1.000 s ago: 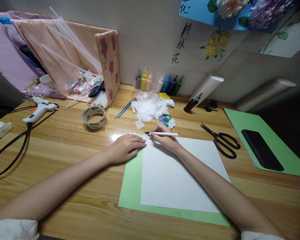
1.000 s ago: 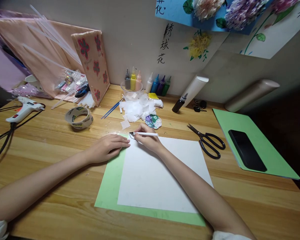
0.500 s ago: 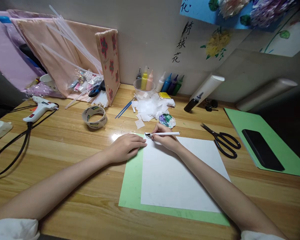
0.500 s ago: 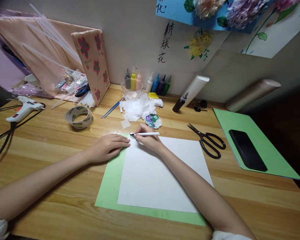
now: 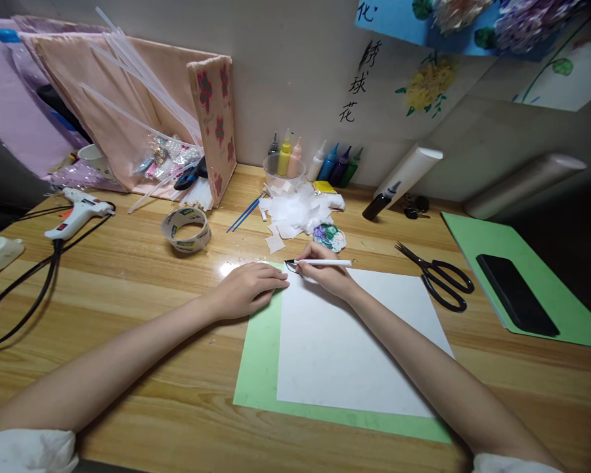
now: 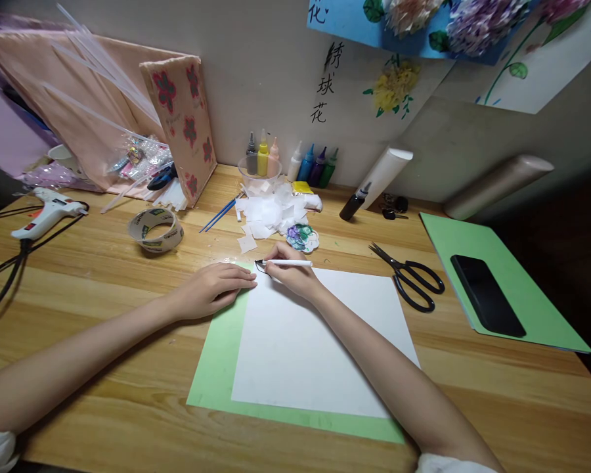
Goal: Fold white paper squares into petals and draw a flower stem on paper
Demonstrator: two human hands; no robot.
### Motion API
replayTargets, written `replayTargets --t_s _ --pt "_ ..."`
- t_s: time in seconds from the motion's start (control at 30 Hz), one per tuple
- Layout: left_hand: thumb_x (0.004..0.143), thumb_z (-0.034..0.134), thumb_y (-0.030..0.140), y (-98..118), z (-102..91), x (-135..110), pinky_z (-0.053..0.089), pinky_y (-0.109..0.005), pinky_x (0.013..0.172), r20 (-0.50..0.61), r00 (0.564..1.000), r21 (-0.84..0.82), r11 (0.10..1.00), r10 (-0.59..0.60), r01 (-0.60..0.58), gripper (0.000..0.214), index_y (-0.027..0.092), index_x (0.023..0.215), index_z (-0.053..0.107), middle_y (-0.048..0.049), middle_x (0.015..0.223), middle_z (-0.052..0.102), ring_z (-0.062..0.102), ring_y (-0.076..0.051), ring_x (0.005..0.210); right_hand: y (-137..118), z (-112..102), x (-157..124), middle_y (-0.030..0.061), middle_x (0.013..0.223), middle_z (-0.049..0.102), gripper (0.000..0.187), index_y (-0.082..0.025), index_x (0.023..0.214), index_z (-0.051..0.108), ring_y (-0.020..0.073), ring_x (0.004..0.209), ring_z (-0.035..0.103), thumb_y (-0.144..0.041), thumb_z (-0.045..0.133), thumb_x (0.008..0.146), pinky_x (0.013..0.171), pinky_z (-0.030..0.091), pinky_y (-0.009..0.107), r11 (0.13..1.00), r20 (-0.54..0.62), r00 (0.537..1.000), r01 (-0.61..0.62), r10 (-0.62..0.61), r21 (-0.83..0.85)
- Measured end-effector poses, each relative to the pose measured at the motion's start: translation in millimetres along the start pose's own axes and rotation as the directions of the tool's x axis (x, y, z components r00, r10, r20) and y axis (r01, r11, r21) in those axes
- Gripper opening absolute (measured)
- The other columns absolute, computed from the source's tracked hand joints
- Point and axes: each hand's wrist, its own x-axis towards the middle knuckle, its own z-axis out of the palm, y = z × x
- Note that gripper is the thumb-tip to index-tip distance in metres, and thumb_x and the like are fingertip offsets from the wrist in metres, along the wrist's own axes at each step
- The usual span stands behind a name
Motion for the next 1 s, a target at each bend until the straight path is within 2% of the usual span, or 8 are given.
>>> replayTargets --t_s 0.1,0.23,0.5,0.63,0.8,1.0 --pt "0.085 0.045 0.013 0.0 0.2 -0.5 0.043 -0.033 0.093 0.000 1.000 -0.001 1.000 -0.005 0.005 0.038 0.023 0.118 0.059 -0.0049 0.117 0.063 0.057 -0.019 0.108 0.1 0.0 0.1 0.0006 0.072 0.062 0.007 -0.020 0.077 0.050 0.0152 0.066 0.057 -0.021 0.057 0.076 0.058 0.041 0.026 0.999 0.006 1.000 -0.002 0.002 0.033" --pt "0.085 0.044 0.013 -0.3 0.5 -0.8 0.043 -0.034 0.094 0.010 1.000 0.001 1.000 -0.012 0.012 0.037 0.023 0.119 0.059 -0.0046 0.117 0.063 0.056 -0.019 0.109 -1.0 -0.2 0.3 0.0007 0.073 0.061 0.007 -0.019 0.076 0.052 0.0157 0.068 0.057 -0.020 0.059 0.074 0.059 0.040 0.026 0.999 0.001 1.000 0.019 -0.019 -0.045" --pt "0.086 0.044 0.013 -0.6 0.6 -0.5 0.043 -0.034 0.094 0.000 1.000 -0.009 1.000 0.000 0.000 0.038 0.023 0.119 0.058 -0.0048 0.118 0.062 0.056 -0.019 0.109 1.0 -0.9 0.3 -0.0001 0.070 0.060 0.006 -0.020 0.074 0.051 0.0146 0.065 0.055 -0.017 0.057 0.073 0.057 0.039 0.026 0.997 0.001 0.999 0.039 -0.039 -0.074" --pt "0.086 0.044 0.014 -1.2 1.0 -0.5 0.043 -0.034 0.094 0.008 1.000 -0.004 1.000 -0.007 0.007 0.037 0.023 0.119 0.059 -0.0044 0.119 0.062 0.056 -0.019 0.109 1.0 -0.8 0.9 -0.0009 0.068 0.060 0.007 -0.020 0.074 0.049 0.0138 0.061 0.054 -0.017 0.055 0.073 0.055 0.038 0.025 1.000 -0.003 1.000 0.011 -0.011 -0.006" --pt "0.086 0.044 0.014 -1.7 1.5 -1.0 0.043 -0.033 0.093 -0.006 1.000 -0.015 1.000 0.005 -0.005 0.037 0.023 0.119 0.058 -0.0048 0.119 0.062 0.056 -0.018 0.109 3.5 -2.1 1.7 -0.0012 0.067 0.059 0.007 -0.020 0.072 0.050 0.0139 0.063 0.054 -0.016 0.056 0.072 0.056 0.038 0.025 0.996 0.007 0.999 0.043 -0.042 -0.074" --pt "0.086 0.044 0.014 -1.6 1.4 -1.1 0.043 -0.034 0.094 -0.004 1.000 -0.009 1.000 -0.003 0.003 0.038 0.023 0.119 0.058 -0.0043 0.119 0.062 0.056 -0.018 0.110 2.5 -2.1 0.5 -0.0009 0.068 0.060 0.008 -0.021 0.076 0.050 0.0145 0.063 0.054 -0.022 0.058 0.075 0.056 0.039 0.026 1.000 -0.013 1.000 -0.006 0.006 -0.008"
